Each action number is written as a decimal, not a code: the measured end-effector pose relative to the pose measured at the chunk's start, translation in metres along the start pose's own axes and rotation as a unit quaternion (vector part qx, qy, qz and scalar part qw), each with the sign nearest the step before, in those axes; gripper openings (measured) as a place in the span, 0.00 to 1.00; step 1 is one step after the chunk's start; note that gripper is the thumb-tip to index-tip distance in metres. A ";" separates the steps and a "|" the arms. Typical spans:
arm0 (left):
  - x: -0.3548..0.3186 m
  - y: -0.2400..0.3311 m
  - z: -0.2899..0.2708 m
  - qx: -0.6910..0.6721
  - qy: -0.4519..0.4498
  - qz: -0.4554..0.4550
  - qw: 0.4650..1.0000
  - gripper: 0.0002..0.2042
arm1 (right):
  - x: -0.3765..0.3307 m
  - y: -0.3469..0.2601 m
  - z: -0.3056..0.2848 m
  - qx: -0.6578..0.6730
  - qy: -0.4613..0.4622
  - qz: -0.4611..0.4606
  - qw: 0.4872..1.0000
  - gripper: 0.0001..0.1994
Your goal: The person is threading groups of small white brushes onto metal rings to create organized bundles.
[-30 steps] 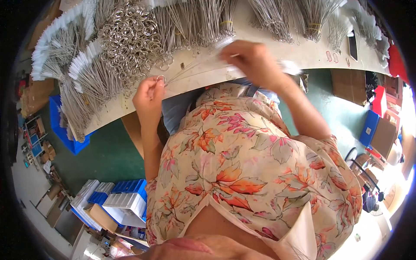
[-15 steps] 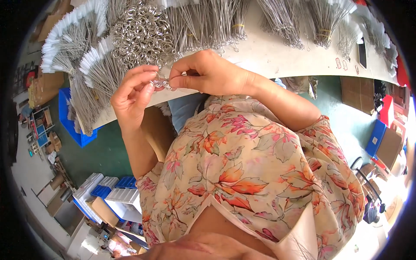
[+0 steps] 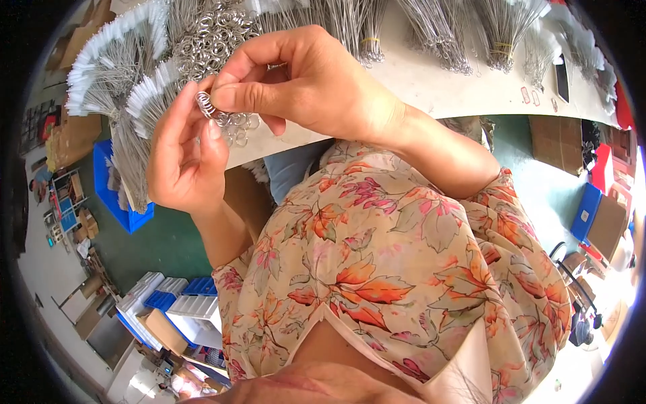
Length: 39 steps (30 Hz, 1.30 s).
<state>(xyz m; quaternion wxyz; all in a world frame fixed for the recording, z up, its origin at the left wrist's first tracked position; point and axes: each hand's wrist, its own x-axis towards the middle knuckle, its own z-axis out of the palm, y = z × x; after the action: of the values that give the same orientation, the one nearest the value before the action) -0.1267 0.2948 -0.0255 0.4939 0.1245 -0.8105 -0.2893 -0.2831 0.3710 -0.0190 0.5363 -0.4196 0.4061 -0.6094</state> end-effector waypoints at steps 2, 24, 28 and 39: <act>0.004 -0.006 -0.004 -0.023 -0.010 0.026 0.999 0.16 | 0.002 -0.001 -0.002 -0.010 -0.027 0.002 1.000 0.07; 0.002 0.002 -0.031 -0.230 -0.064 -0.354 0.904 0.08 | 0.010 0.021 -0.001 0.011 -0.075 -0.009 0.997 0.07; 0.006 0.012 -0.041 -0.180 -0.096 -0.356 0.912 0.09 | 0.014 0.021 0.003 -0.011 -0.087 0.005 0.996 0.07; -0.016 -0.002 -0.041 -0.289 0.160 -0.247 0.911 0.07 | 0.033 0.072 0.043 0.002 -0.073 -0.132 0.989 0.06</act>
<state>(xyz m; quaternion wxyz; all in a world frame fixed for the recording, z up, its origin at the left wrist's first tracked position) -0.0838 0.2865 -0.0243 0.5445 0.2172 -0.5451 -0.5993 -0.2224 0.3294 -0.0713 0.4805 -0.5115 0.3059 -0.6434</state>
